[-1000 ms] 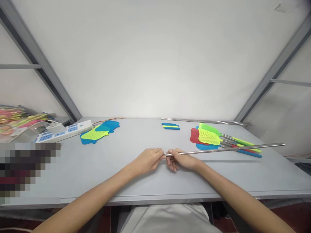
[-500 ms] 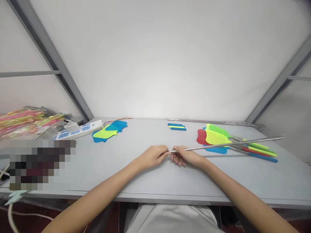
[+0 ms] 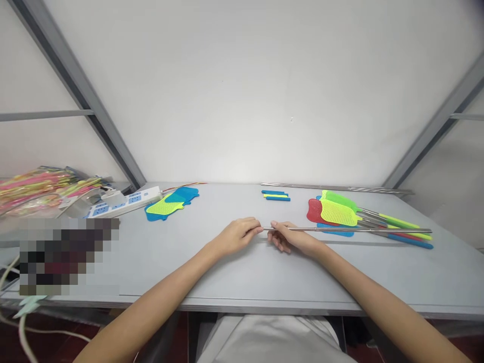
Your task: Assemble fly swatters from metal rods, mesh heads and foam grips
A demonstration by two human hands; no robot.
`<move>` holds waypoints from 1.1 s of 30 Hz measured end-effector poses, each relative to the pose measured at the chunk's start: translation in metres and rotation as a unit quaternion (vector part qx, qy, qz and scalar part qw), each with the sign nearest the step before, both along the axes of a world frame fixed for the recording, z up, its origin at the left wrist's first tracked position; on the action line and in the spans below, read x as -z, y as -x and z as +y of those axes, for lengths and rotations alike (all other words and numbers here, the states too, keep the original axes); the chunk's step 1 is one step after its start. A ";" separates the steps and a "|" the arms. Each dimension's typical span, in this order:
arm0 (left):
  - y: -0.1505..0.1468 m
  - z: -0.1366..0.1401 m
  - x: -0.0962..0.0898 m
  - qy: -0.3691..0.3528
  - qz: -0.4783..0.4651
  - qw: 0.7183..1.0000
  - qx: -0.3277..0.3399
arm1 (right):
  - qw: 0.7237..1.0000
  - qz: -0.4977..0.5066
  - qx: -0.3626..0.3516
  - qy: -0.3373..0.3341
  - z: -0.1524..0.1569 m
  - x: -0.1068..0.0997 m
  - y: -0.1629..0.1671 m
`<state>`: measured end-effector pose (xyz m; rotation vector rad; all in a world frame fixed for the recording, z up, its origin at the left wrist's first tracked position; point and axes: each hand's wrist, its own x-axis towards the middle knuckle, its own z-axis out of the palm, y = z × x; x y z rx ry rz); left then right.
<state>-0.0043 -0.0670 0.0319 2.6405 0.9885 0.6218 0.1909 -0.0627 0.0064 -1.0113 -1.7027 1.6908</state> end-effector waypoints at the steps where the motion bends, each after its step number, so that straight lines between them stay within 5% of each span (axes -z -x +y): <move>1: 0.000 0.000 -0.001 -0.001 -0.001 1.000 -0.001 | 1.000 0.005 0.007 -0.003 0.000 -0.001 0.000; 22: 0.009 0.007 -0.009 -0.005 -0.034 0.998 -0.052 | 0.961 0.138 0.240 -0.013 0.008 -0.008 -0.011; 33: 0.011 0.011 -0.009 0.025 -0.115 0.987 -0.113 | 0.944 0.196 0.264 0.028 0.009 -0.015 -0.014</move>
